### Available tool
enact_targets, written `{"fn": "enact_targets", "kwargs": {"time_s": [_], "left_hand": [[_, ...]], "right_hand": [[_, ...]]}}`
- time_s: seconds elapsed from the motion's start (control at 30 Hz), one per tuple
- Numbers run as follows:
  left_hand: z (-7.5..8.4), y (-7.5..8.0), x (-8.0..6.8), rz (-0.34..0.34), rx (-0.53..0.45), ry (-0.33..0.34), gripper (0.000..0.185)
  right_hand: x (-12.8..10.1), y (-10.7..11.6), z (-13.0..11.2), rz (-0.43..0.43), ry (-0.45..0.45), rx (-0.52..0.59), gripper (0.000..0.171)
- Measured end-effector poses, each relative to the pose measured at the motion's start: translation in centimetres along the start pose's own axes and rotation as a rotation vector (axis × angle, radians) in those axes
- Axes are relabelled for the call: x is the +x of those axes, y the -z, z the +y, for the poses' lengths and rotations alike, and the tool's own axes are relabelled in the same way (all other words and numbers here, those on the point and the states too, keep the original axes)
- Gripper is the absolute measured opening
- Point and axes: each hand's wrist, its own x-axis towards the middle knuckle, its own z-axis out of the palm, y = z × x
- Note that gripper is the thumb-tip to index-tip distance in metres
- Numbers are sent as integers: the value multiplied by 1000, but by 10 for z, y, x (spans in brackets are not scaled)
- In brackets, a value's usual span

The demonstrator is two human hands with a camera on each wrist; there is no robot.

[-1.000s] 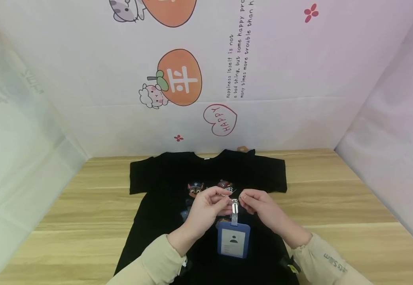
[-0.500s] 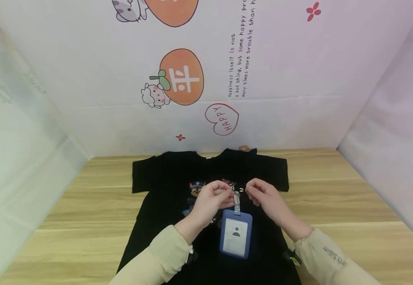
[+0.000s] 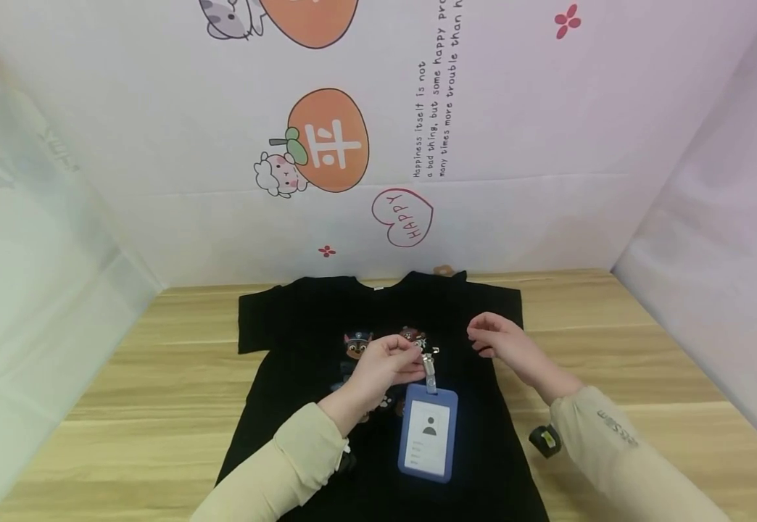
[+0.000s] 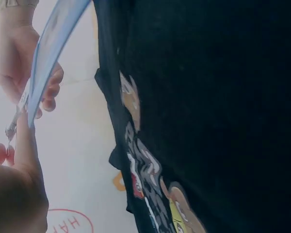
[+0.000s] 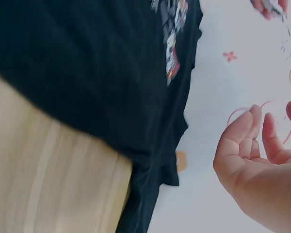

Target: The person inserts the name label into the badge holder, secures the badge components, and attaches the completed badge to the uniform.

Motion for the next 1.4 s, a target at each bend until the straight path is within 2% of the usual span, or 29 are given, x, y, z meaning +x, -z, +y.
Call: {"fn": "enact_targets", "kwargs": {"time_s": [0.3,0.67,1.0,1.23,1.4], "left_hand": [[-4,1,7,-52,74,76,14],[-6,2,17,-72,10,164,7],[-4,3,24,-110,33,190,17],[-4,5,31,-132,66,208,8],[-5,5,39,-143,103,215,18]], "right_hand": [[21,4,10,-37,-39,-55,36],[39,-2,22,-69,-50,-320,34],[45,-8,27,-87,-43,-466,37],[52,-10,31,-94,-41,-558,35],[56,-12,31,-84,-49,-601,30]]}}
